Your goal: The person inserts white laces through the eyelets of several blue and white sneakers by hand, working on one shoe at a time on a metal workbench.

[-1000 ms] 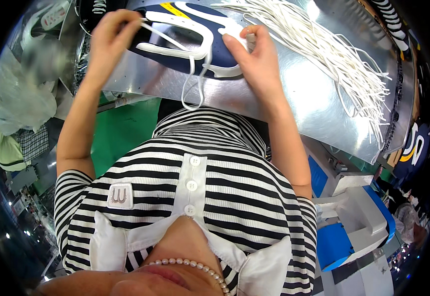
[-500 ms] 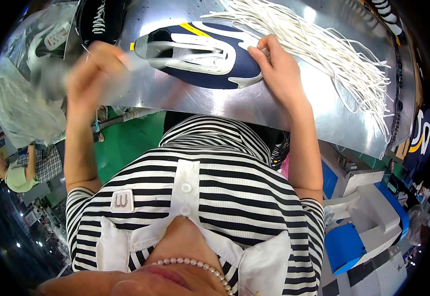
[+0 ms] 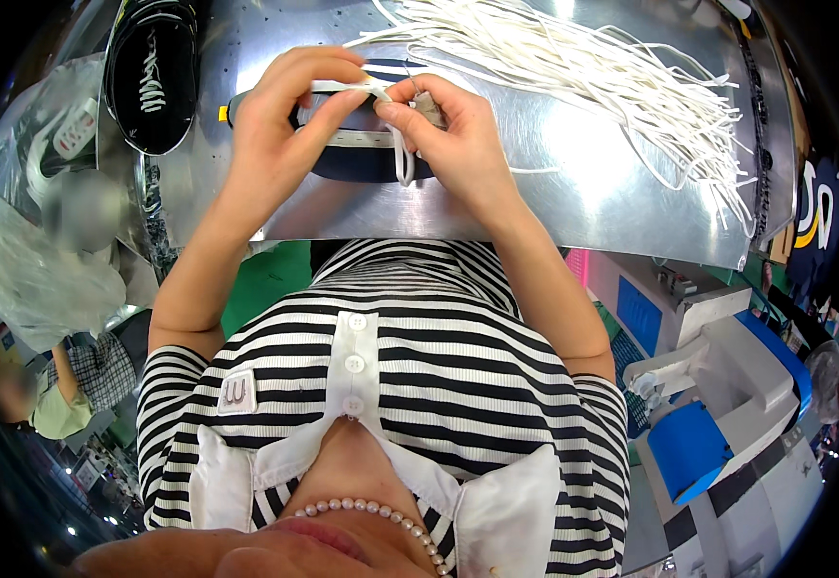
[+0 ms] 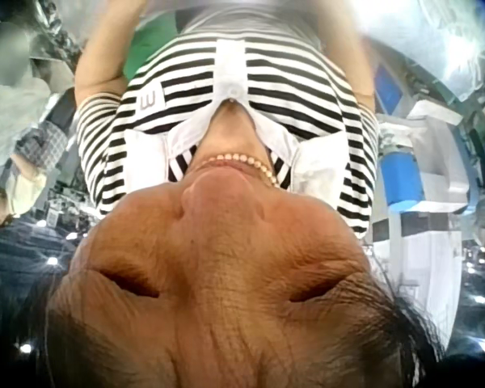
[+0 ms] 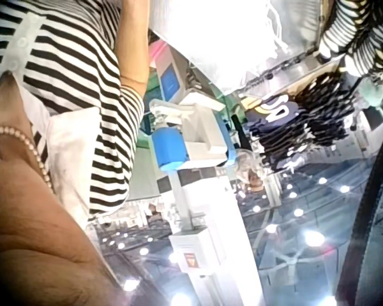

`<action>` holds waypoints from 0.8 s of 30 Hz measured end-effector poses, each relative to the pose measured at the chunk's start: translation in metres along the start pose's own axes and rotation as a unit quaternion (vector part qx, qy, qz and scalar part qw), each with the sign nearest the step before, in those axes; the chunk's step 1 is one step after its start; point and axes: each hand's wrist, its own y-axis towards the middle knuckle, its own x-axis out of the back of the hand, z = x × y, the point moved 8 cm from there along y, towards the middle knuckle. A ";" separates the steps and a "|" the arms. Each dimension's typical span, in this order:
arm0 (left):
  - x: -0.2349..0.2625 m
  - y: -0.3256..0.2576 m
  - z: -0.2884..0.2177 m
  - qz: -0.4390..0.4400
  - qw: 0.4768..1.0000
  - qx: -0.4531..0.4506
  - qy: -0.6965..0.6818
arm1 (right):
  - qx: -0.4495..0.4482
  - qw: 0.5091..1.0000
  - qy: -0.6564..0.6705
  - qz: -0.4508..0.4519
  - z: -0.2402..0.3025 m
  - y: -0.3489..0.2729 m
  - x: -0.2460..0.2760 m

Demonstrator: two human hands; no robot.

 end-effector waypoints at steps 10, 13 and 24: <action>-0.072 -0.047 0.098 0.235 0.774 0.447 -0.383 | -0.058 0.997 -0.042 -0.032 -0.025 0.013 -0.002; -0.074 -0.040 0.090 0.222 0.804 0.446 -0.325 | -0.066 0.991 -0.105 -0.048 -0.027 0.015 0.001; -0.051 -0.051 0.065 -0.003 0.900 0.314 -0.301 | 0.091 0.972 -0.218 -0.001 0.011 -0.012 -0.009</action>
